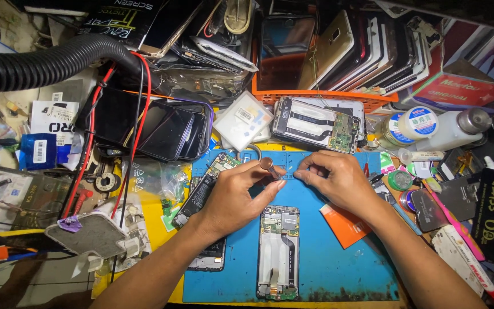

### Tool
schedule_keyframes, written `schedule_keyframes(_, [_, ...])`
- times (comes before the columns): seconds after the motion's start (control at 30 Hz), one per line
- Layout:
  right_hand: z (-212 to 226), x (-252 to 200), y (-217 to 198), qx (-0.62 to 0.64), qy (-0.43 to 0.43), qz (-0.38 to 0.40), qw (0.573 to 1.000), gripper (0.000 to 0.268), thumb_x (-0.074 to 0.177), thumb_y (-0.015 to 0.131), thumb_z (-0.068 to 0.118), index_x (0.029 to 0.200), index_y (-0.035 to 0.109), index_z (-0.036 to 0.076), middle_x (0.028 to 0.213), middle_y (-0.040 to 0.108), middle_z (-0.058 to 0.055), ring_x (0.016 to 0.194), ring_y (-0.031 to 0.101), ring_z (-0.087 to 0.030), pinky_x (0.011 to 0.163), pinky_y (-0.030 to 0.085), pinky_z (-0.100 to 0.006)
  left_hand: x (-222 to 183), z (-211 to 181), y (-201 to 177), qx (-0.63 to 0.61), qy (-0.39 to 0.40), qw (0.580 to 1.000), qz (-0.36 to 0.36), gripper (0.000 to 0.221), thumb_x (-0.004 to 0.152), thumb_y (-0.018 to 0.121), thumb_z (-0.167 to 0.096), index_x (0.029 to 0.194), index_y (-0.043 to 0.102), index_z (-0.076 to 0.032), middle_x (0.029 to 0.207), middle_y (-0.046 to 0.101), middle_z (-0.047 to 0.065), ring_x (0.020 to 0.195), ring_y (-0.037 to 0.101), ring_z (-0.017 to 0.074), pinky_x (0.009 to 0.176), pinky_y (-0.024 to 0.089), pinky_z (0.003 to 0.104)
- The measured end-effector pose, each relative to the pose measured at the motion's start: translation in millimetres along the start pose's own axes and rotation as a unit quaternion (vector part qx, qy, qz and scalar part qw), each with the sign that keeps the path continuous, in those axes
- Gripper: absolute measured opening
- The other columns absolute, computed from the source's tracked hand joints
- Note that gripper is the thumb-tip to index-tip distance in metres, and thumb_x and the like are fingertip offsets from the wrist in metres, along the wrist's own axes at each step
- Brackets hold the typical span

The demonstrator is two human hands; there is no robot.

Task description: Repairing a smartphone by manipulating internal components like the motherboard and battery

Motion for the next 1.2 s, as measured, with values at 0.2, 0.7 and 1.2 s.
schedule_keyframes(0.2, [-4,-1,0,0.004,0.015,-0.003,1.000,0.014,0.082,0.083,0.014,0.090,0.079,0.003,0.069,0.069,-0.011,0.063,0.064,-0.022,0.060,0.054,-0.034,1,-1,0,-0.001,-0.001,1.000,0.006,0.013,0.092,0.071,-0.006,0.104,0.076,-0.005,0.086,0.076,0.014,0.079,0.077,0.0292,0.068,0.063,0.035])
schedule_keyframes(0.7, [-8,-3,-3,0.018,0.012,0.002,1.000,0.011,0.083,0.081,0.012,0.091,0.080,0.005,0.071,0.073,-0.013,0.063,0.067,-0.022,0.057,0.055,-0.035,1,0,-1,0.004,0.000,1.000,-0.001,0.012,0.092,0.073,-0.006,0.103,0.076,-0.005,0.085,0.076,0.013,0.079,0.077,0.0273,0.068,0.063,0.034])
schedule_keyframes(1.2, [-11,-1,1,0.010,0.015,0.008,1.000,0.019,0.078,0.087,0.013,0.090,0.078,0.001,0.070,0.069,-0.012,0.065,0.064,-0.020,0.060,0.055,-0.033,1,-1,0,0.008,-0.001,1.000,0.003,0.011,0.092,0.072,-0.006,0.102,0.076,-0.005,0.084,0.076,0.013,0.078,0.077,0.0274,0.068,0.063,0.034])
Point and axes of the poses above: each hand's wrist, its own x-axis towards the middle knuckle, its own y-axis out of the palm, z = x × y, the point moved 9 cm from there along x, towards the middle knuckle
